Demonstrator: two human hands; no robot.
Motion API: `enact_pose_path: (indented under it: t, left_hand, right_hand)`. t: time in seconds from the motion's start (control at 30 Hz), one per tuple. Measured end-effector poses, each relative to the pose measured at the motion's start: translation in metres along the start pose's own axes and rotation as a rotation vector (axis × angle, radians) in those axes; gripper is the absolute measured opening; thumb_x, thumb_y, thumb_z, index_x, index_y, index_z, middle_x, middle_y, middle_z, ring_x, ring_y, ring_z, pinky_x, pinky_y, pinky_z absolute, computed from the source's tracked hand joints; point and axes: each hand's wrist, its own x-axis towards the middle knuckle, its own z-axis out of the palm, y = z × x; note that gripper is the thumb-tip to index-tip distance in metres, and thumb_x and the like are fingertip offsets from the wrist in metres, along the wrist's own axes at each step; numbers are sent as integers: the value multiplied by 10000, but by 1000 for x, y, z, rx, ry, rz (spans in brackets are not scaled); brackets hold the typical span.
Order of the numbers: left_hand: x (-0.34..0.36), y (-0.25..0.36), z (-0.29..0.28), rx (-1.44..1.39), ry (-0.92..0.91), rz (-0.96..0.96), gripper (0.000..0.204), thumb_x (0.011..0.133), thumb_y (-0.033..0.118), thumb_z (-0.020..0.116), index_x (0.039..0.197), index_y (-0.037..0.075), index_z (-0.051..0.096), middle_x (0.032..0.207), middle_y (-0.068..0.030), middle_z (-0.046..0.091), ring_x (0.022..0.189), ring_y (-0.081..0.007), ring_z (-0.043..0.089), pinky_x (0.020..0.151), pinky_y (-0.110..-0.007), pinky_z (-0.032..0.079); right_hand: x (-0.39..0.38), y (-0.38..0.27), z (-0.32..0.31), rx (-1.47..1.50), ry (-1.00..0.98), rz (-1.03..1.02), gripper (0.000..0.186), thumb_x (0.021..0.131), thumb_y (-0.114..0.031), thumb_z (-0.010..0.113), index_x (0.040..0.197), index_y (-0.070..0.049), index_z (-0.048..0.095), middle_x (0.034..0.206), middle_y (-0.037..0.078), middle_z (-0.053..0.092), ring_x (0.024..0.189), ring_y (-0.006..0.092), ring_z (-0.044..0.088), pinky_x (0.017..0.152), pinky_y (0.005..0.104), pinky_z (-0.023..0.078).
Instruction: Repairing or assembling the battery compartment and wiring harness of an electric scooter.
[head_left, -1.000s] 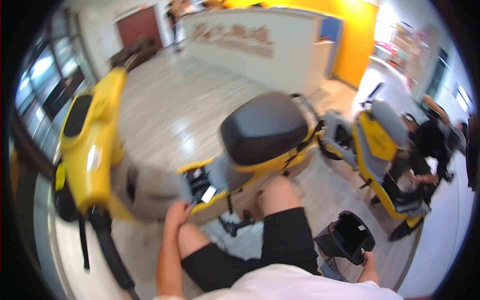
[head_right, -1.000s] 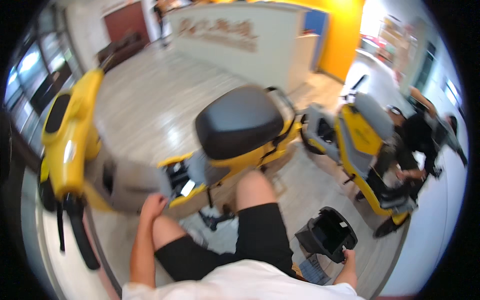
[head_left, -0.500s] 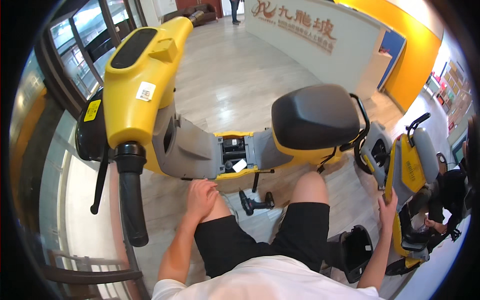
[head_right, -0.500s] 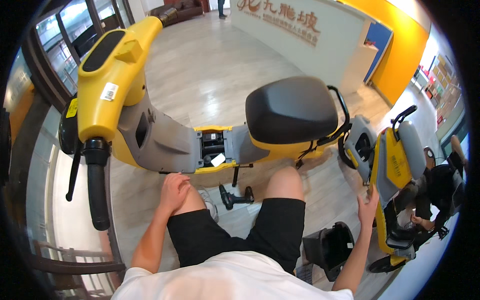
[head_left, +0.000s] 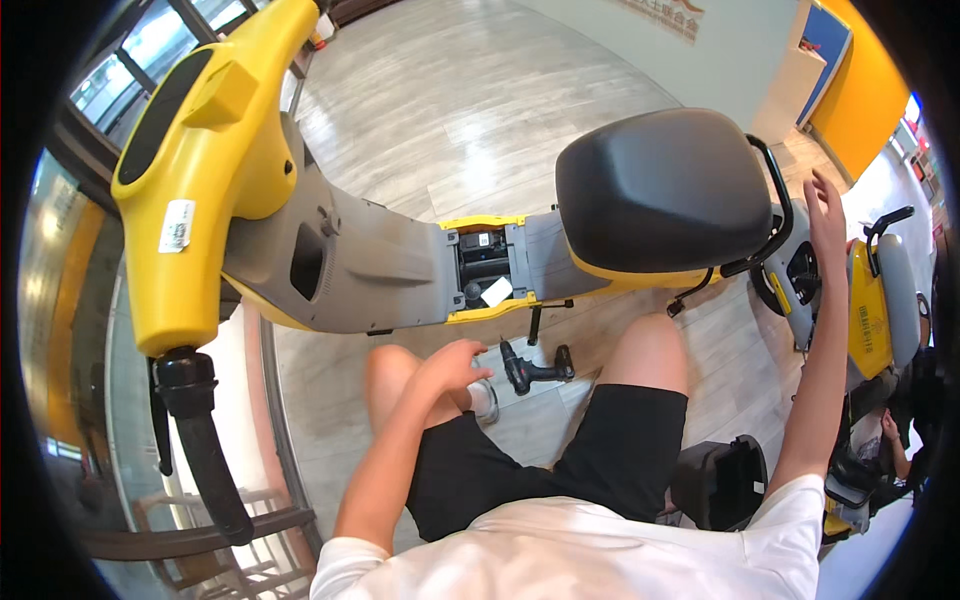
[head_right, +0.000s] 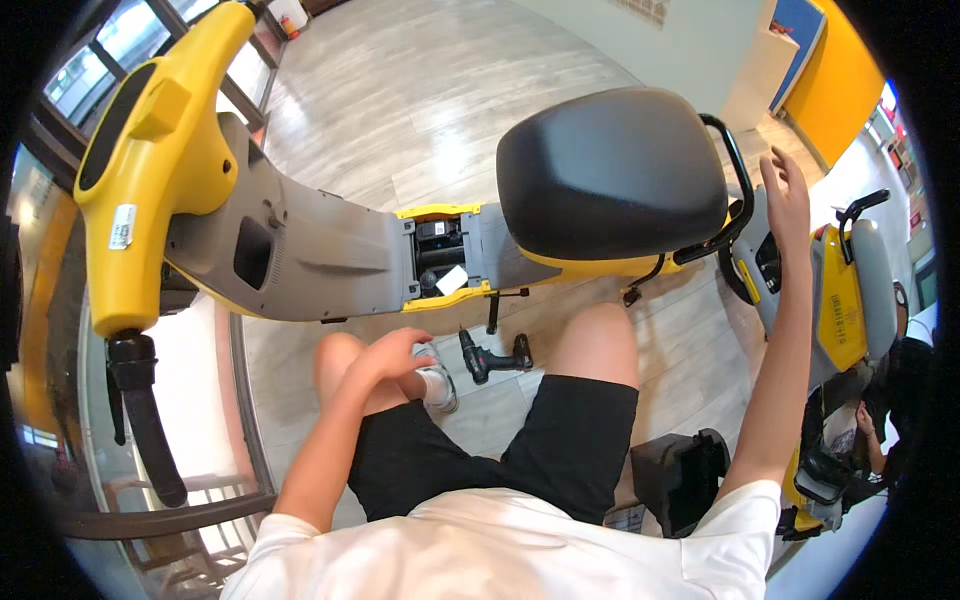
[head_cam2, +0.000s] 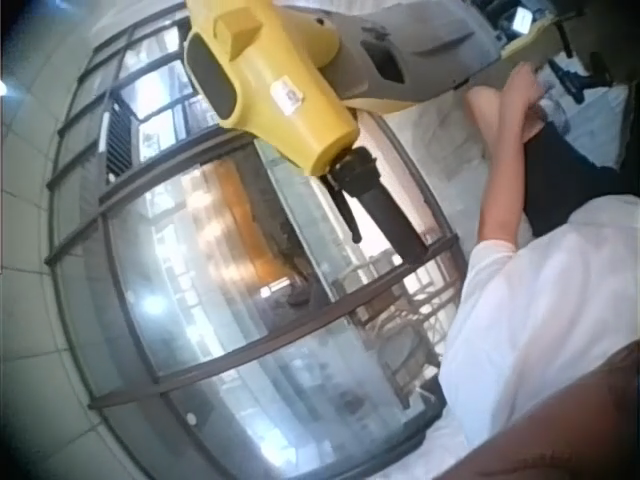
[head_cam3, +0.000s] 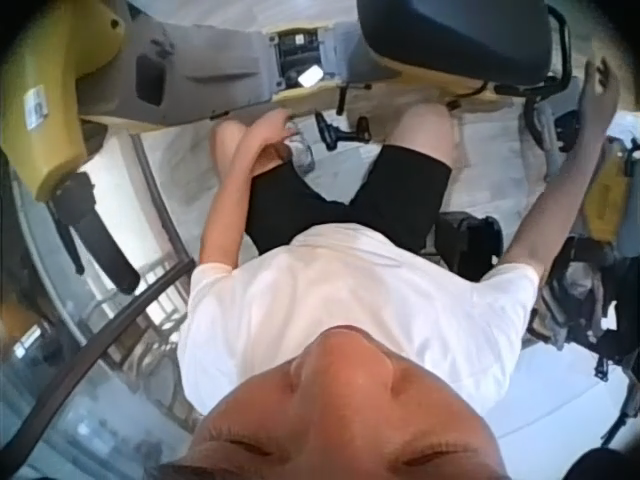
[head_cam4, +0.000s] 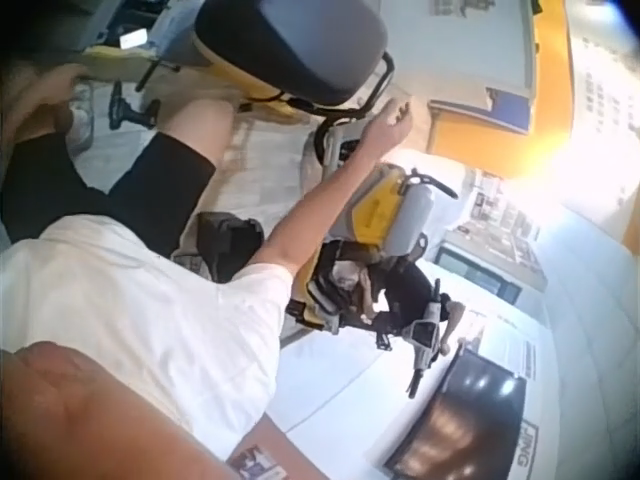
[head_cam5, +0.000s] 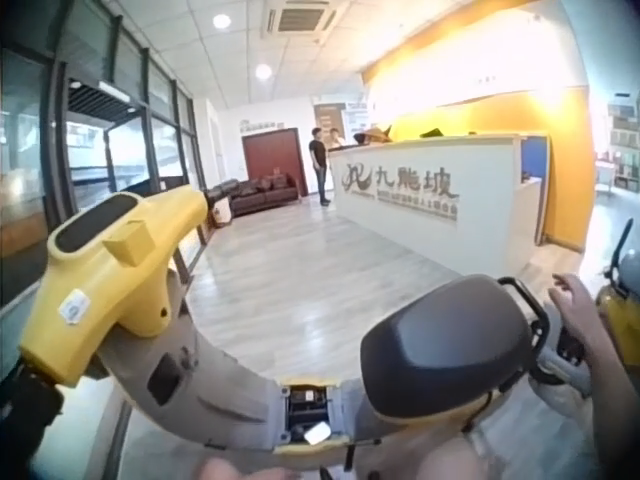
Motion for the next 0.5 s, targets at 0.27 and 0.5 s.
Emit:
enact_pose_path:
  t: [0.27, 0.5]
  left_hand:
    - [137, -66, 58, 126, -50, -295, 529, 846, 325, 770, 1263, 18, 658, 1248, -235, 668, 1190, -365, 629, 1006, -452, 508]
    - [218, -102, 96, 76, 392, -163, 371, 850, 186, 739, 1173, 29, 648, 1181, -157, 602, 1139, -357, 577, 956, -455, 505]
  right_hand:
    - [6, 49, 95, -310, -46, 245, 535, 1009, -504, 499, 1293, -64, 606, 1163, 270, 674, 1102, 455, 630, 948, 490, 484]
    - [-8, 47, 81, -224, 17, 215, 468, 1000, -431, 585, 1256, -44, 641, 1075, 139, 736, 1014, 237, 699, 875, 339, 512]
